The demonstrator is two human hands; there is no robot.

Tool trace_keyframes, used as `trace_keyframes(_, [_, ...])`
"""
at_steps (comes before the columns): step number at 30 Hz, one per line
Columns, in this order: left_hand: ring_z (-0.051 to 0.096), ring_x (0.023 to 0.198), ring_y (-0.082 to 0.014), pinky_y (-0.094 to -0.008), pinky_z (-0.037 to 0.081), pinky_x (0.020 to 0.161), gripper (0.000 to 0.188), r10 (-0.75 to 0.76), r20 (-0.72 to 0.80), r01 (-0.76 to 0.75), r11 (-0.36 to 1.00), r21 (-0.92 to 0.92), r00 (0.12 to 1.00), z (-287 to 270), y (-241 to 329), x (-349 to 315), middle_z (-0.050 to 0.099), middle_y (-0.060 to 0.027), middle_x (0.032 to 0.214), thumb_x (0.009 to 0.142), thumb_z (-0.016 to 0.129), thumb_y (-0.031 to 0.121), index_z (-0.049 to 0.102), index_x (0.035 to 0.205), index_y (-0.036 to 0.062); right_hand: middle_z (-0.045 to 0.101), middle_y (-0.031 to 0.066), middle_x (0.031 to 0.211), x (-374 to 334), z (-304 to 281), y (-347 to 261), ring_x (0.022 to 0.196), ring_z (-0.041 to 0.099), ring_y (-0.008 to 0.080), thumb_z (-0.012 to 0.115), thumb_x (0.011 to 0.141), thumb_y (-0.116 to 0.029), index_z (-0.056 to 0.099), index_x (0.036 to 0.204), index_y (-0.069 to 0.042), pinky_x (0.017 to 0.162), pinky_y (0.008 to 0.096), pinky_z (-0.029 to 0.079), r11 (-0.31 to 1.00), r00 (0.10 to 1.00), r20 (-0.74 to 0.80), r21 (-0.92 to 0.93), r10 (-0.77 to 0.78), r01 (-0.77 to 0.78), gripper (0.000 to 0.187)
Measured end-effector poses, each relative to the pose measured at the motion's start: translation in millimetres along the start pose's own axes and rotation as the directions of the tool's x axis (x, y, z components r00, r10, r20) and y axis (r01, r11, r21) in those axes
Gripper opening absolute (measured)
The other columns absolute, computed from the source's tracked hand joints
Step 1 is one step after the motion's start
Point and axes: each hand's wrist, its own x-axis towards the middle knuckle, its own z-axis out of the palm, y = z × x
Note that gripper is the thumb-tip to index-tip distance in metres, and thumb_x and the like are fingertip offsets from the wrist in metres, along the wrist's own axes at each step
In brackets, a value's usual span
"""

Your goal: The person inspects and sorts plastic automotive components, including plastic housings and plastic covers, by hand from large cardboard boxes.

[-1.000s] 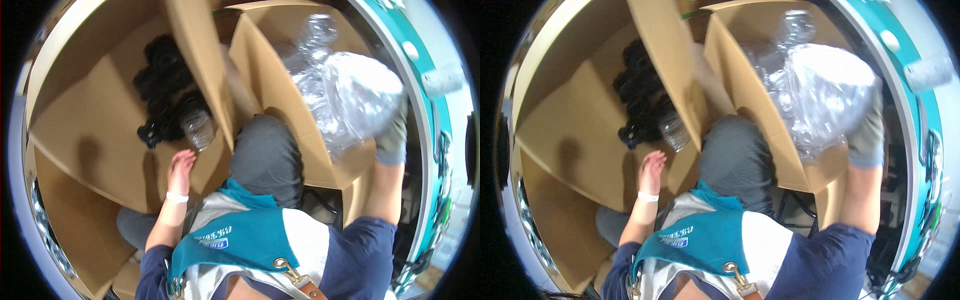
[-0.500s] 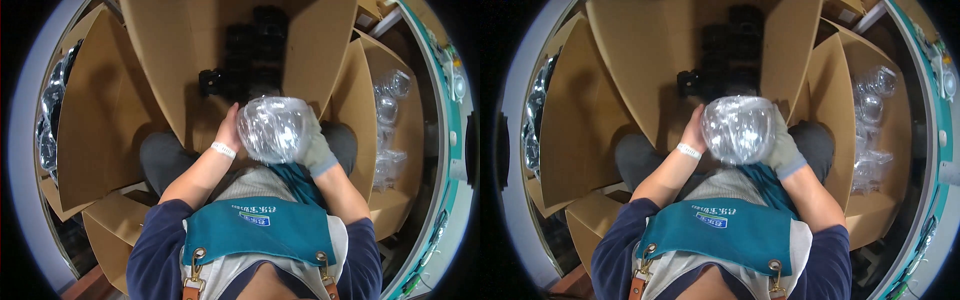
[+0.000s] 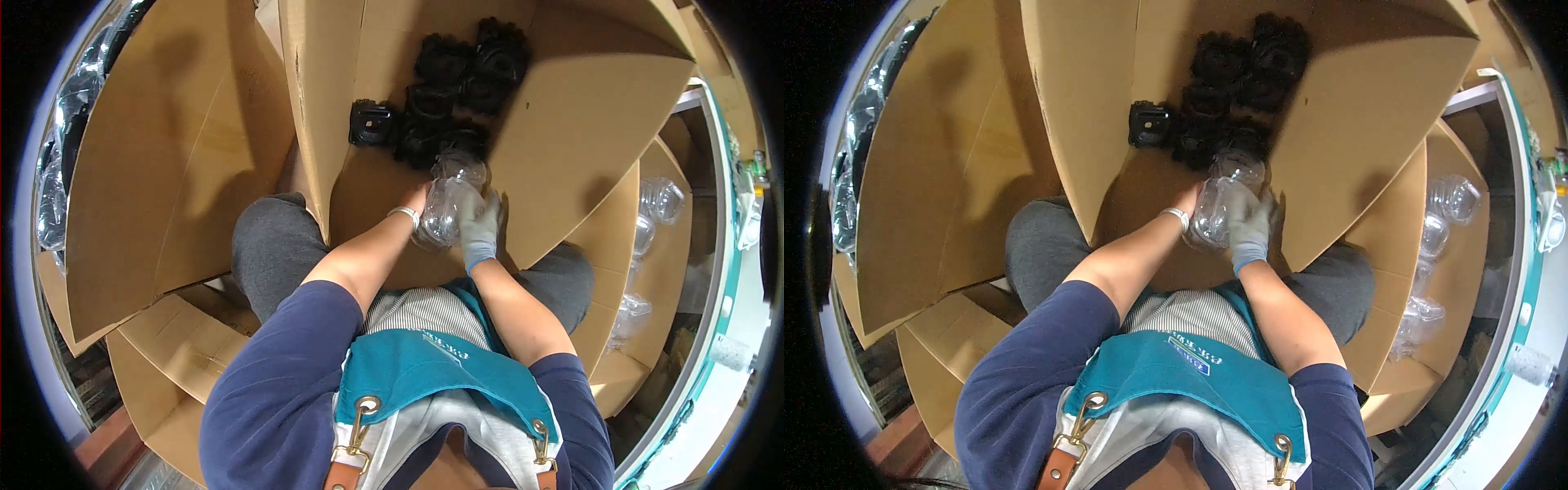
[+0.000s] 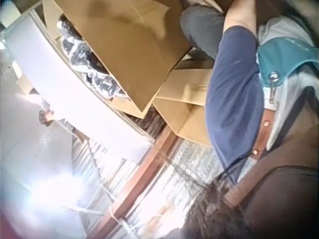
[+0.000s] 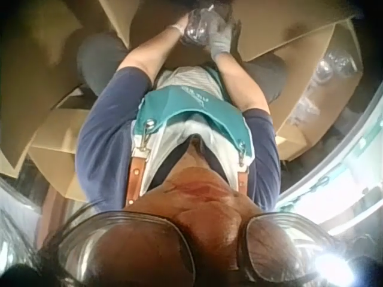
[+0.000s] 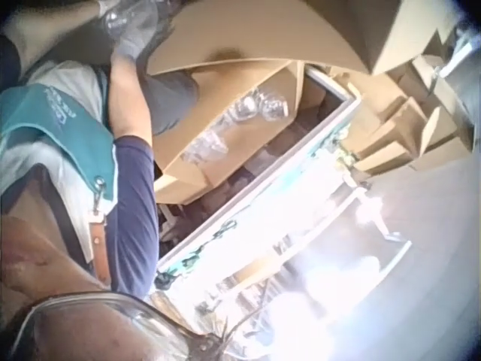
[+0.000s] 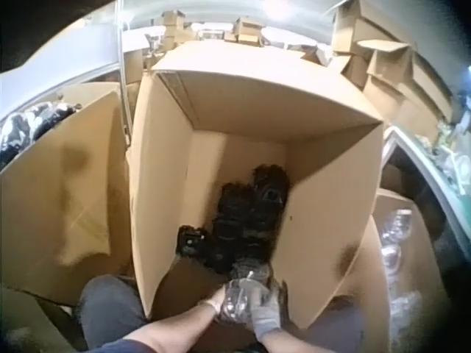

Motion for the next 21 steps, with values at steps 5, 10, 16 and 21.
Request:
trace_keyframes(5, [0.058,0.106,-0.0336,-0.0407,0.043,0.093,0.060,0.097,-0.055,-0.076,0.953,0.294,0.994,-38,-65,66,0.058,-0.0215,0.117,0.093,0.033,0.050,0.061,0.113,0.0002,0.040,0.0200,0.137,23,32,-3,0.121,0.046,0.0253,0.066,0.080,-0.035,0.014,0.144,-0.010,0.101,0.0334,0.037,0.913,0.964,0.265,-0.401,0.036,0.076,0.086])
trace_keyframes(10, [0.052,0.112,-0.0372,-0.0426,0.040,0.096,0.054,0.161,-0.250,0.042,0.758,0.651,0.955,-31,-7,18,0.055,-0.0258,0.119,0.088,0.049,0.043,0.056,0.117,-0.0019,0.044,0.0101,0.135,54,61,76,0.124,0.041,0.0192,0.069,0.079,-0.008,0.014,0.145,-0.011,0.102,0.0296,0.036,0.704,0.923,0.360,0.691,-0.138,-0.164,0.086])
trace_keyframes(16, [0.048,0.117,-0.0391,-0.0407,0.042,0.097,0.063,0.348,-0.449,-0.122,0.880,0.459,0.823,-52,67,67,0.051,-0.0282,0.122,0.074,0.067,0.038,0.052,0.119,-0.0033,0.035,0.0098,0.142,36,54,44,0.130,0.034,0.0174,0.050,0.088,0.002,0.015,0.145,-0.016,0.106,0.0299,0.031,0.285,0.905,0.421,0.863,0.054,-0.418,0.070])
trace_keyframes(21, [0.051,0.116,-0.0367,-0.0347,0.041,0.097,0.072,0.115,-0.344,-0.003,0.951,0.310,0.932,-25,71,77,0.050,-0.0253,0.127,0.072,0.071,0.032,0.044,0.126,-0.0082,0.028,0.0153,0.145,35,27,26,0.135,0.027,0.0206,0.045,0.089,-0.001,0.013,0.146,-0.015,0.109,0.0306,0.026,0.083,0.896,0.409,0.900,0.174,-0.428,0.067])
